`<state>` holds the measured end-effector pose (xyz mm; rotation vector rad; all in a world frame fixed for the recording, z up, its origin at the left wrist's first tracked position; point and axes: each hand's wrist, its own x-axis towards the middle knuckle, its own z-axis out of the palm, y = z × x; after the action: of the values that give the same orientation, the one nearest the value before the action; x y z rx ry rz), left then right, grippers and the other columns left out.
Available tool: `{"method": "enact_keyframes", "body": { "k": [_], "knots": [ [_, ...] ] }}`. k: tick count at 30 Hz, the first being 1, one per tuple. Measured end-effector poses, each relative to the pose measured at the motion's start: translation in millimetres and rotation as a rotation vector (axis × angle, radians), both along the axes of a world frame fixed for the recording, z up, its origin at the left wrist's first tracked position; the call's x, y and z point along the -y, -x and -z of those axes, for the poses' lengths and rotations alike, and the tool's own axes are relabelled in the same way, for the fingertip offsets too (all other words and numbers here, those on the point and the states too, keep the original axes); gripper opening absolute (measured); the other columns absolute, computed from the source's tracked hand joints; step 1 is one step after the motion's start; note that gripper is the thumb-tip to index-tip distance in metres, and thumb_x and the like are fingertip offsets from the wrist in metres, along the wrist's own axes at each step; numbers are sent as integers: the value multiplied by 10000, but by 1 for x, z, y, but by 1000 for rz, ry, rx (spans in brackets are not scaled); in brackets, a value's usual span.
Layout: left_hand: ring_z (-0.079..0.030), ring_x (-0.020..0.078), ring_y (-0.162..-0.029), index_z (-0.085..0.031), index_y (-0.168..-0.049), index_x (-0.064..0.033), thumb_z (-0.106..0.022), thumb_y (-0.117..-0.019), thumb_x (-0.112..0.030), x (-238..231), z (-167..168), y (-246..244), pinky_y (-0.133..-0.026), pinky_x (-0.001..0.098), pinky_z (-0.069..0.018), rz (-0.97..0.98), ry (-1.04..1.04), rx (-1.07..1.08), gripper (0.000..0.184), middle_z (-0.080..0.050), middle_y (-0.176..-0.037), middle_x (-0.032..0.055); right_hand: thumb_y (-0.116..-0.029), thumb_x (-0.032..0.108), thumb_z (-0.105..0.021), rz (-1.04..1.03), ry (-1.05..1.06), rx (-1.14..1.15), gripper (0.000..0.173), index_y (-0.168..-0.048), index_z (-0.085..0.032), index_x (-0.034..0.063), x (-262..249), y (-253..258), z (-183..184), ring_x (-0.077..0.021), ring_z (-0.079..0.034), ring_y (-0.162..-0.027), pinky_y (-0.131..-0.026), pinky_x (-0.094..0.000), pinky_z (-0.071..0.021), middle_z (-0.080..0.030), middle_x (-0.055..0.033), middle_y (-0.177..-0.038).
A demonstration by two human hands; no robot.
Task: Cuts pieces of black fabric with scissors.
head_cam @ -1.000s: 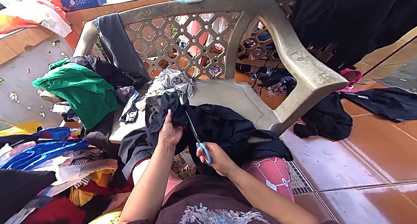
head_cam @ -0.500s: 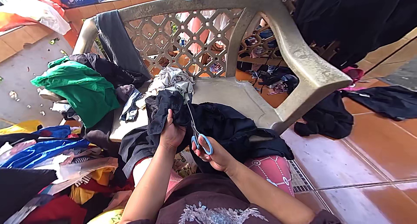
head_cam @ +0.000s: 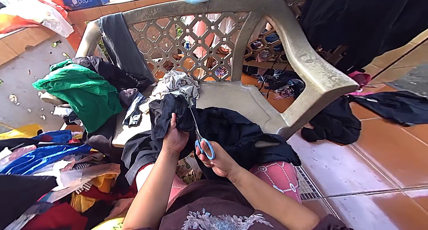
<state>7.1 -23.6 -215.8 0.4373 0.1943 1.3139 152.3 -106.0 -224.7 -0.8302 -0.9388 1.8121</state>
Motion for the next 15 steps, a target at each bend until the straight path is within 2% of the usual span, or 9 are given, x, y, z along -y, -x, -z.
{"method": "enact_keyframes", "body": {
  "k": [5, 8, 10, 13, 15],
  "knots": [
    [-718, 216, -999, -600, -1140, -81, -209, -1125, -337, 0, -1, 0, -864, 382, -602, 7, 9, -8, 468, -724, -1047, 115, -1075, 279, -450, 27, -16, 15, 306, -861, -586, 107, -4, 3, -2, 55, -386, -434, -415, -98, -300, -517, 94, -597],
    [-722, 196, -962, -586, -1113, -110, -191, -1128, -365, 0, -11, -2, -819, 361, -609, -97, 83, -37, 470, -723, -1012, 85, -1072, 253, -460, 72, -23, 26, 288, -859, -588, 108, -3, 5, 1, 54, -386, -435, -417, -101, -303, -518, 95, -592],
    [-711, 188, -974, -561, -1146, -125, -206, -1129, -387, 0, -16, -5, -830, 366, -600, -171, 144, -96, 442, -710, -1025, 72, -1076, 252, -463, 99, -29, 21, 290, -861, -593, 106, -1, 5, 3, 53, -386, -437, -420, -104, -302, -520, 93, -594],
    [-674, 208, -1067, -526, -1246, -118, -173, -1118, -451, 0, -16, -7, -909, 412, -570, -143, 152, -165, 502, -684, -1111, 85, -1065, 239, -480, 127, -42, 23, 266, -869, -601, 106, 1, 4, 5, 49, -406, -448, -428, -104, -317, -542, 89, -613],
    [-685, 222, -1030, -549, -1216, -122, -128, -1106, -486, 2, -16, -7, -865, 421, -582, -90, 128, -164, 568, -696, -1089, 93, -1069, 232, -472, 113, -29, 54, 261, -878, -594, 104, 2, 2, 5, 50, -400, -449, -428, -106, -315, -544, 90, -620]
  ]
}}
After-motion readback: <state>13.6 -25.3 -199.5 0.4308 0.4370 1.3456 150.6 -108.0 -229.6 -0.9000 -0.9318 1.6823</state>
